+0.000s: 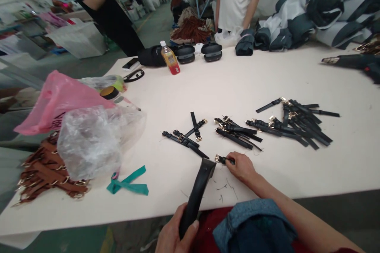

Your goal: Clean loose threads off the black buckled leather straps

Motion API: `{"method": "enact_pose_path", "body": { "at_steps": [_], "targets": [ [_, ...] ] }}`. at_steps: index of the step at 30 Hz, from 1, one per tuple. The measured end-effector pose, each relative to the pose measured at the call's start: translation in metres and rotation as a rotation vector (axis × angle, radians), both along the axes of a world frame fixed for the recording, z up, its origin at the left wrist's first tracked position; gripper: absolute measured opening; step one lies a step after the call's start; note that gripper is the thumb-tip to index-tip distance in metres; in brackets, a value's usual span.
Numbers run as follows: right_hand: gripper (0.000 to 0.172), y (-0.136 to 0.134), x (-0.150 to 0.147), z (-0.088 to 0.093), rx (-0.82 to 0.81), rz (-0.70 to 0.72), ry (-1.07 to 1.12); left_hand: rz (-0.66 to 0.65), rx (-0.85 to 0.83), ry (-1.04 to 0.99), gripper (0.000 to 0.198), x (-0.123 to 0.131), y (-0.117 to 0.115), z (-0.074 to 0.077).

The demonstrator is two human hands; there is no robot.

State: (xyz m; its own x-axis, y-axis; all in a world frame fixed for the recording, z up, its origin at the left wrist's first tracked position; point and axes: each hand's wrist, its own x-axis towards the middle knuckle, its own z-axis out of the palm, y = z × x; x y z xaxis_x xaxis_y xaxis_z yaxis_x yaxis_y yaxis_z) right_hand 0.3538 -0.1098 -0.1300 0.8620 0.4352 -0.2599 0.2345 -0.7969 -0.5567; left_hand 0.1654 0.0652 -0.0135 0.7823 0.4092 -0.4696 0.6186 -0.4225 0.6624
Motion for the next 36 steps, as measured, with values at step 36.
{"method": "enact_pose_path", "body": {
  "at_steps": [36],
  "targets": [
    [0.017, -0.007, -0.016, -0.032, 0.221, 0.045, -0.418, -0.247, 0.020, 0.171, 0.057, 0.038, -0.018, -0.018]
  ]
}}
